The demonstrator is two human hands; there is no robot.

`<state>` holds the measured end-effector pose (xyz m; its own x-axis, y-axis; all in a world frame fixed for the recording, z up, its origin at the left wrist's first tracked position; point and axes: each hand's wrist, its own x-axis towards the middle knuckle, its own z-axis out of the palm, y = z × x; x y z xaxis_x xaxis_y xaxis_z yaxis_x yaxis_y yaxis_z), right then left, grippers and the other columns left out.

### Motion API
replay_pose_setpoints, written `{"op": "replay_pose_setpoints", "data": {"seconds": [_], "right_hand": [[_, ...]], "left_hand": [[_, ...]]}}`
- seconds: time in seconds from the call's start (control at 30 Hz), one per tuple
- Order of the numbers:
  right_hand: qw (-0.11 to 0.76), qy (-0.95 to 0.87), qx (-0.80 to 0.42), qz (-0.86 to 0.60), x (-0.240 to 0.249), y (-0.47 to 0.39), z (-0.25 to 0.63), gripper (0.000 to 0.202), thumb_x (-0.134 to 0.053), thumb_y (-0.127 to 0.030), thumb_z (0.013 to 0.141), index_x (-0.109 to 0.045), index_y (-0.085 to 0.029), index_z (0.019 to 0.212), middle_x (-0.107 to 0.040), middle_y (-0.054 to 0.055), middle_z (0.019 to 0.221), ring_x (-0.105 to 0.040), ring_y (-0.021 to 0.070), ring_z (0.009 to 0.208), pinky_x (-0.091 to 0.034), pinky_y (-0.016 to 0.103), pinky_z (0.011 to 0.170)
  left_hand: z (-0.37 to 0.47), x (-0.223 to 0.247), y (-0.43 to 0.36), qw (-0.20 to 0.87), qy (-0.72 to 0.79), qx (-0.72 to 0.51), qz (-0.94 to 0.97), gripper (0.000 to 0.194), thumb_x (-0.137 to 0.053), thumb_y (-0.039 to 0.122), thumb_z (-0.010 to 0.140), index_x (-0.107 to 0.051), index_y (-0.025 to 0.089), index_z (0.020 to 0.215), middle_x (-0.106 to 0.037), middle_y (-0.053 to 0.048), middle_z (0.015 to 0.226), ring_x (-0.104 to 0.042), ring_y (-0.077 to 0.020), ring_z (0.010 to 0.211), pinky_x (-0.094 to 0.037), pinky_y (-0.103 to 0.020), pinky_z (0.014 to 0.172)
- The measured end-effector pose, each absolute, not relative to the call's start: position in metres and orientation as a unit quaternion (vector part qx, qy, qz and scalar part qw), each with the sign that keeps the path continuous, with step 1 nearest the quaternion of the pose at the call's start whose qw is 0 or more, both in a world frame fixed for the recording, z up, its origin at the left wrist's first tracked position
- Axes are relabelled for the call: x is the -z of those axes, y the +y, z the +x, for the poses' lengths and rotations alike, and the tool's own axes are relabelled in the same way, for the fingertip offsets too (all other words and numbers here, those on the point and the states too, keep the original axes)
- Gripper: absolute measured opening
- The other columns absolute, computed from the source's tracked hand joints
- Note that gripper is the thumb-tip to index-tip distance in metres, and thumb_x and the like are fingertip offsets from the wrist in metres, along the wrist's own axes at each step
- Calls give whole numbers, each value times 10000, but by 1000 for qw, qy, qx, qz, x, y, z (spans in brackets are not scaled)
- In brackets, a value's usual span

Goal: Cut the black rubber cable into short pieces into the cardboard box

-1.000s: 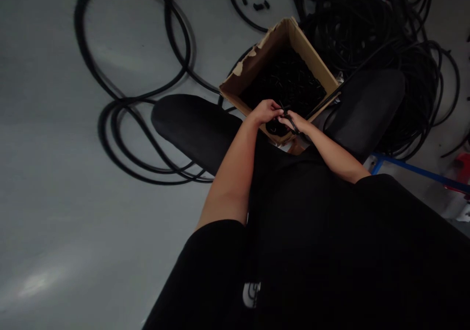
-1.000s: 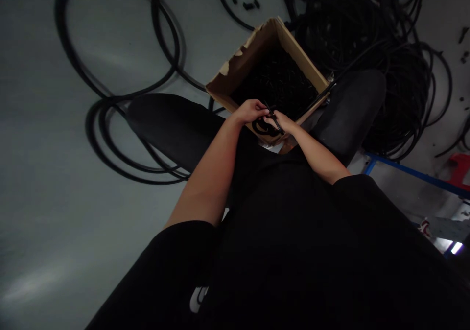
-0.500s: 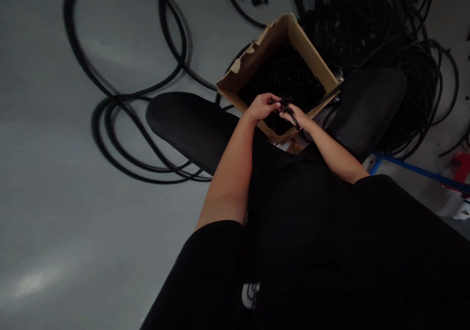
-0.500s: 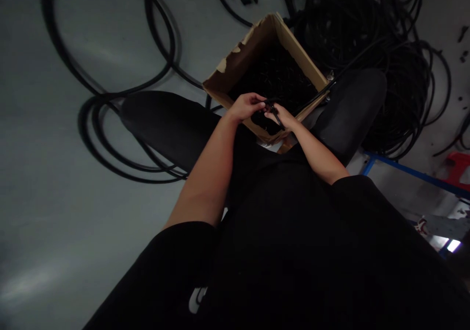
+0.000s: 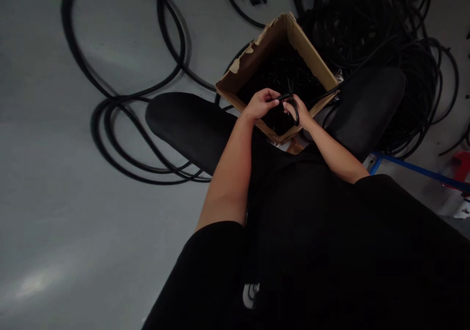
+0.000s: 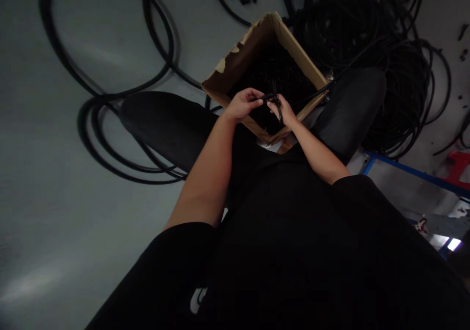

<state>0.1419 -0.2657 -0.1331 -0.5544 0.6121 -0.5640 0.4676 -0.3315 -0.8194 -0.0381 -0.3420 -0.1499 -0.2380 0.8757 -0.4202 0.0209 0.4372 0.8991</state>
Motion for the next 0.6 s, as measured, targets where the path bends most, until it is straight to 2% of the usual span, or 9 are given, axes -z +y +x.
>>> {"op": "replay_pose_setpoints", "data": {"seconds": [0.2,0.33,0.47,0.6], "right_hand": [[94,-552,-656,-507,138,-261,147,584,-989,-698,1119,-704,-257,1376,-729,28,1056,-786,216,970,-700,280,821],[86,-532,-678,-499,138,-262,148,577,-977,-704,1134,-704,-262,1386,-696,-2,985,-786,207,926,-710,282,812],[78,-528,-694,-483,132,-259,147,513,-952,-677,1160,-697,-277,1355,-658,-31,931,-777,192,893,-695,259,790],[82,-509,-702,-491,127,-258,145,551,-961,-683,1157,-708,-264,1410,-691,-17,952,-802,202,920,-706,275,821]], "left_hand": [[-33,153,-343,540,671,-378,338,340,-999,301,856,-689,242,982,-775,-34,941,-770,-249,1013,-696,-434,1062],[-30,152,-343,580,634,-382,339,389,-1054,404,905,-709,236,972,-775,-37,874,-791,-247,960,-706,-437,1043],[-30,149,-343,622,614,-358,328,408,-1030,504,994,-738,224,947,-796,-55,849,-824,-257,947,-721,-440,1040],[-34,146,-344,620,599,-375,339,428,-1057,513,944,-736,231,960,-800,-39,839,-787,-227,889,-710,-386,929]]}}
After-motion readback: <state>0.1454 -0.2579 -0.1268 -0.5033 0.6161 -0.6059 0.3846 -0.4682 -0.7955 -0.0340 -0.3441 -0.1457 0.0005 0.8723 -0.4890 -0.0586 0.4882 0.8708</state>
